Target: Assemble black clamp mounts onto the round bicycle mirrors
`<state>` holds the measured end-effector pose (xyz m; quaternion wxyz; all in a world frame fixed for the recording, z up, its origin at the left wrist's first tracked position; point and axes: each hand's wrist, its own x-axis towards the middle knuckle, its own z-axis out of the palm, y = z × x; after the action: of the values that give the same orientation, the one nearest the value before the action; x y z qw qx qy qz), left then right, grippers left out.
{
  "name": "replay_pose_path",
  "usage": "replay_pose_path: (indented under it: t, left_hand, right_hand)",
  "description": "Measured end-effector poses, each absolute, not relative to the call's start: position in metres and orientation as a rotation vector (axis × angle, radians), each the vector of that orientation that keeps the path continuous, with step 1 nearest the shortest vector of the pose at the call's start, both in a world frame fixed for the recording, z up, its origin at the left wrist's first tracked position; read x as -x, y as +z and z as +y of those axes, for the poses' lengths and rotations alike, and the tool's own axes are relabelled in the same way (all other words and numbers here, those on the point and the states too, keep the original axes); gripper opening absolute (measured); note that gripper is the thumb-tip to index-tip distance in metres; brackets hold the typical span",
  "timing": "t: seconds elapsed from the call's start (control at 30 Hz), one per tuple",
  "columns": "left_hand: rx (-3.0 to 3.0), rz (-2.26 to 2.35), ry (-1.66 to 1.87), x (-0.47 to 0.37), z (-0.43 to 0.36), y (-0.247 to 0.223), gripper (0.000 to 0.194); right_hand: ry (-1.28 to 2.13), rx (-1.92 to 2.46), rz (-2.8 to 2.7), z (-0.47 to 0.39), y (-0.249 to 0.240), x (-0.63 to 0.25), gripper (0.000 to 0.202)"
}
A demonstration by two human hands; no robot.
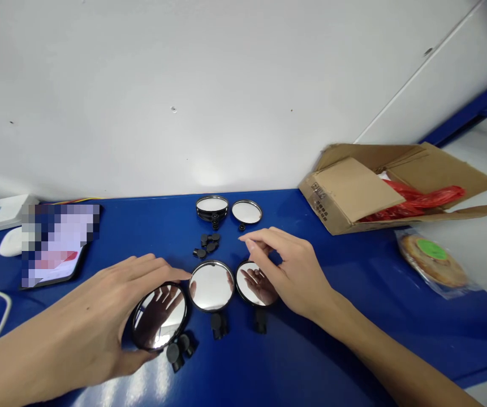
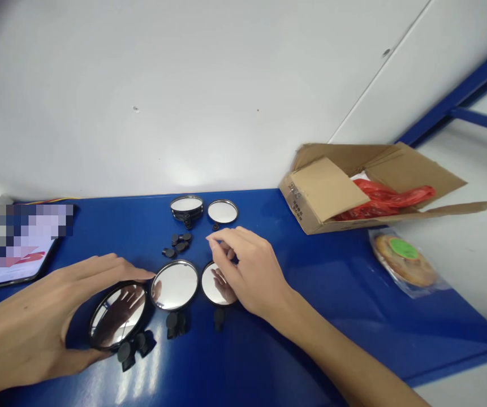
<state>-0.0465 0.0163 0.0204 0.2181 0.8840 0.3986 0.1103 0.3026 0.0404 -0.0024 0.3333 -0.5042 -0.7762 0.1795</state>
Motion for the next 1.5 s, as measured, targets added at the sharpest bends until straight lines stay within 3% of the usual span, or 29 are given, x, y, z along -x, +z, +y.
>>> replay_pose_path:
  t: [0.13, 0.43, 1.0, 1.27, 1.5]
  left_hand:
    - [-2.453, 1.114, 0.12, 0.052, 0.015, 0.017, 0.09]
    - [-2.46, 1.117, 0.108, 0.052, 0.015, 0.016, 0.101]
    - [-2.326, 1.116, 0.119, 0.051, 0.015, 0.02, 0.106]
    - [-2.31, 1.15, 0.178, 0.056, 0.015, 0.017, 0.115]
    - [-2.259, 1.18, 0.209, 0.053, 0.012, 0.027, 0.125]
  right_hand:
    - [0.473, 1.388, -2.052, 0.051, -0.004, -0.309, 0.026]
    - [0.618, 1.502, -2.185, 0.065, -0.012, -0.322, 0.053]
    - [0.324, 1.694, -2.029, 0.07, -0.018, -0.323, 0.007]
    - [0.192, 1.904, -1.87, 0.073, -0.021, -0.327, 0.024]
    - [0.173, 1.92, -1.829, 0.074, -0.019, -0.328, 0.015]
